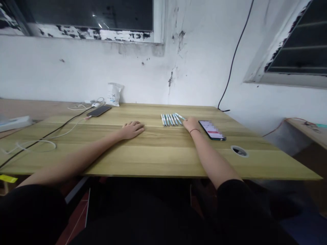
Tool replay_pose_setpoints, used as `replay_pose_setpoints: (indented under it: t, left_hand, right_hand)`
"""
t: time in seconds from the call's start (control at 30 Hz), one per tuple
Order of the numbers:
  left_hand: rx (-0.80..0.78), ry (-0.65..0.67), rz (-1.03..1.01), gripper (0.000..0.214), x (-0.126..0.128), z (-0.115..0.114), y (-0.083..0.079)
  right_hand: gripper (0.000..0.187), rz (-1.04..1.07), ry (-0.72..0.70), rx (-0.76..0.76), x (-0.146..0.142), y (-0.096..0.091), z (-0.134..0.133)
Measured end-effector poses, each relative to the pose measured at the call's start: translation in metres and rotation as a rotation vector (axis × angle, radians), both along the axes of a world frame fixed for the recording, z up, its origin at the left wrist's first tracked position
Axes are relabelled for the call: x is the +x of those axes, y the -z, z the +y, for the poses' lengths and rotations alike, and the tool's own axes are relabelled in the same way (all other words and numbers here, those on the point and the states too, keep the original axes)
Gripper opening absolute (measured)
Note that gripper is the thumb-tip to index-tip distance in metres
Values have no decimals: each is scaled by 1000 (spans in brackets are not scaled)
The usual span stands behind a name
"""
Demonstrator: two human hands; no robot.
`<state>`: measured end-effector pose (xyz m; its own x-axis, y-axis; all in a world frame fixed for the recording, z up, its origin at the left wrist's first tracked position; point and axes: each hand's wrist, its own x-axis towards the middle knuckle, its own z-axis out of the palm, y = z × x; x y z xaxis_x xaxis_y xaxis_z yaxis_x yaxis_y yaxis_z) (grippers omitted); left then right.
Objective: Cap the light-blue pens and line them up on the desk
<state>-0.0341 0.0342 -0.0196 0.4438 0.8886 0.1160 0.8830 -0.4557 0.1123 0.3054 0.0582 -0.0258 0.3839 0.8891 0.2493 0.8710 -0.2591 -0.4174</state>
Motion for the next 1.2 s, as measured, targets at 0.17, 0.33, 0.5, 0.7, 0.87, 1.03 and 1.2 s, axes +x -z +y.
replay_pose_setpoints:
  t: [0.17,0.33,0.5,0.7,0.87,1.03,1.2]
  left_hand:
    - [-4,3,20,49,0,-1,-1]
    - [-4,9,28,49,0,-1,-2]
    - [6,19,33,50,0,-1,-2]
    - [2,23,34,50,0,-2,-2]
    - [33,39,10,50,-2,1,0]
    - [149,314,-78,39,1,5,2]
    - [231,456,-90,35,14,-5,-1]
  right_hand:
    - [31,-106,-28,-95,-10,-6,-5]
    - [35,-114,-50,-116,-10,-8,-9]
    - [33,-137,-66,-116,-11,-8,-9]
    - [37,-138,-49,-146,-12,-9,-8]
    - [35,-179,-9,-37,-15,-14,-10]
    - [30,-283,-257,173,-58,-16,-31]
    - [32,-405,-678,42,-123,-3,-64]
